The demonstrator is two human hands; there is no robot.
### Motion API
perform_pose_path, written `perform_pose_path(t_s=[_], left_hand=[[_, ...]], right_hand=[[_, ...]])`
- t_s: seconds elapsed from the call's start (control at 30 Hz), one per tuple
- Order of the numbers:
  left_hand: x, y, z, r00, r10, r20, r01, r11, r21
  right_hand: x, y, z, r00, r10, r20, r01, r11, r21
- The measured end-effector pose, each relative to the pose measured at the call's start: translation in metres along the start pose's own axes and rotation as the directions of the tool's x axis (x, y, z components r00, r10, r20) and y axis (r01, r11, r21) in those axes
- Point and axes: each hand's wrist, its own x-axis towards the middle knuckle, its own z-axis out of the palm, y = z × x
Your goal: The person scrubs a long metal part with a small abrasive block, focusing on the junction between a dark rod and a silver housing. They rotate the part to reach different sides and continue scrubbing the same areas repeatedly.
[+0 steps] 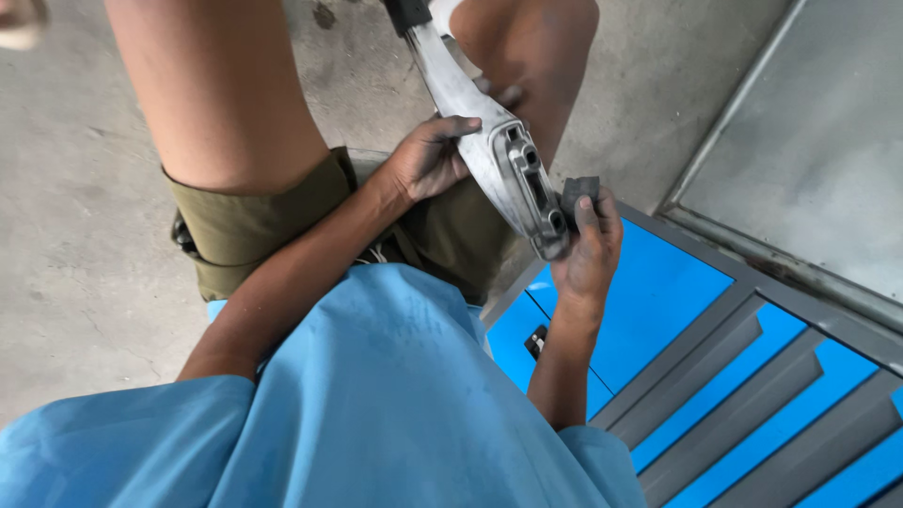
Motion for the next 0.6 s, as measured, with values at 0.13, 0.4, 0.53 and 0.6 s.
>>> perform_pose_path(t_s=[0.13,0.4,0.53,0.6], left_hand=[[0.002,-0.001,0.002,0.998,-0.016,0.065,0.017,1.0,-0.011],[0.013,-0.003,0.004,0.99,-0.095,-0.109,0.085,0.992,-0.091],[0.015,-0.005,0.002,0.983,-0.04,-0.18,0.029,0.998,-0.063],[0.016,-0.006,0.0,0.981,-0.02,-0.194,0.012,0.999,-0.039]], right_hand=[[-0.006,-0.003,-0.008,0.999,-0.01,0.032,0.011,1.0,-0.03],[0.014,-0.031,0.006,0.929,-0.358,0.096,0.309,0.604,-0.735],[0.05,-0.051,0.032,0.846,-0.382,0.373,0.514,0.39,-0.764],[0.062,-0.052,0.044,0.849,-0.343,0.401,0.52,0.408,-0.751]])
